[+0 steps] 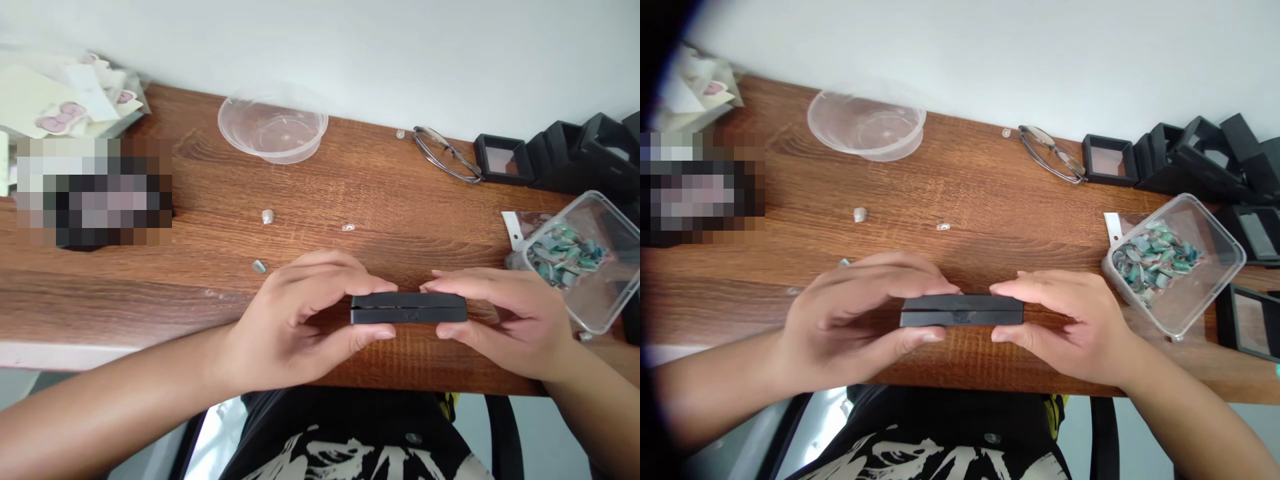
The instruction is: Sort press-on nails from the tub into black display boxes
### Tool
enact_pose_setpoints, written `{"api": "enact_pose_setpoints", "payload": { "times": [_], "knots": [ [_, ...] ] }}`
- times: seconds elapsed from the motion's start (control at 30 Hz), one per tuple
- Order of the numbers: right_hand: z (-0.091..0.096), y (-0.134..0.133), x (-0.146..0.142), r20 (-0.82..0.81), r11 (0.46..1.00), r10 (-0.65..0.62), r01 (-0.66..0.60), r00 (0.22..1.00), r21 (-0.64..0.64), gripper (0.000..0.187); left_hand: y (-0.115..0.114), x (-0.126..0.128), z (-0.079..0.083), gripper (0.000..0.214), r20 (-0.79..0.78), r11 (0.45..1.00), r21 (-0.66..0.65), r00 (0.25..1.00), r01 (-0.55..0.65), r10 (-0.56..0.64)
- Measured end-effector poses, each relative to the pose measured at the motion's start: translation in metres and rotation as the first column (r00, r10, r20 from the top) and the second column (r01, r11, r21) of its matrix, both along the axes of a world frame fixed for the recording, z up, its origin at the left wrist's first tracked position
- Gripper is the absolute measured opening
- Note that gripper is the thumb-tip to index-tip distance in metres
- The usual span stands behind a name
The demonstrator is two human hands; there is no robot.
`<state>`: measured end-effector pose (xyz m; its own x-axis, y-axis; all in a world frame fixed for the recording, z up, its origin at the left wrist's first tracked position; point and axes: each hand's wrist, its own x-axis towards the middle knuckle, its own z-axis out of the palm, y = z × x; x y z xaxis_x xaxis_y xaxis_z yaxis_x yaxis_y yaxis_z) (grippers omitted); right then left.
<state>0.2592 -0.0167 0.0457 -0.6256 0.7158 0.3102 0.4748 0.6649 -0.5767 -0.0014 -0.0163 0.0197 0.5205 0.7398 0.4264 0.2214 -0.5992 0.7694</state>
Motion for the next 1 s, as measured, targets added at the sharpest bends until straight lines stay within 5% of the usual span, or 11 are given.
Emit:
{"api": "enact_pose_setpoints", "payload": {
  "times": [0.3,0.43,0.53,0.67,0.83,1.0],
  "knots": [
    [0.001,-0.004,-0.007,-0.065,0.999,-0.042,0.042,0.997,-0.002,0.019,0.0,0.002,0.005,0.017,-0.01,0.998,0.035,0.999,-0.048,0.049],
    [0.001,-0.007,-0.013,-0.13,0.981,-0.154,0.136,0.98,-0.14,0.011,0.0,0.002,0.001,0.02,0.054,0.999,-0.021,0.998,-0.041,0.042],
    [-0.001,-0.006,-0.014,-0.173,0.896,-0.286,0.199,0.942,-0.397,0.009,-0.003,0.004,-0.007,0.042,0.149,0.974,-0.223,0.989,0.033,0.001],
    [-0.008,-0.003,-0.01,-0.341,0.751,-0.373,0.064,0.863,-0.657,0.01,-0.008,0.011,-0.012,0.072,0.292,0.846,-0.489,0.954,0.215,-0.074],
    [-0.014,-0.001,-0.01,-0.496,0.622,-0.421,-0.156,0.76,-0.767,0.019,-0.004,0.016,-0.008,0.022,0.272,0.72,-0.628,0.95,0.296,-0.153],
    [-0.013,0.0,-0.009,-0.445,0.674,-0.373,-0.092,0.814,-0.733,0.019,-0.001,0.016,-0.01,0.014,0.179,0.731,-0.659,0.981,0.179,-0.079]
  ]
}}
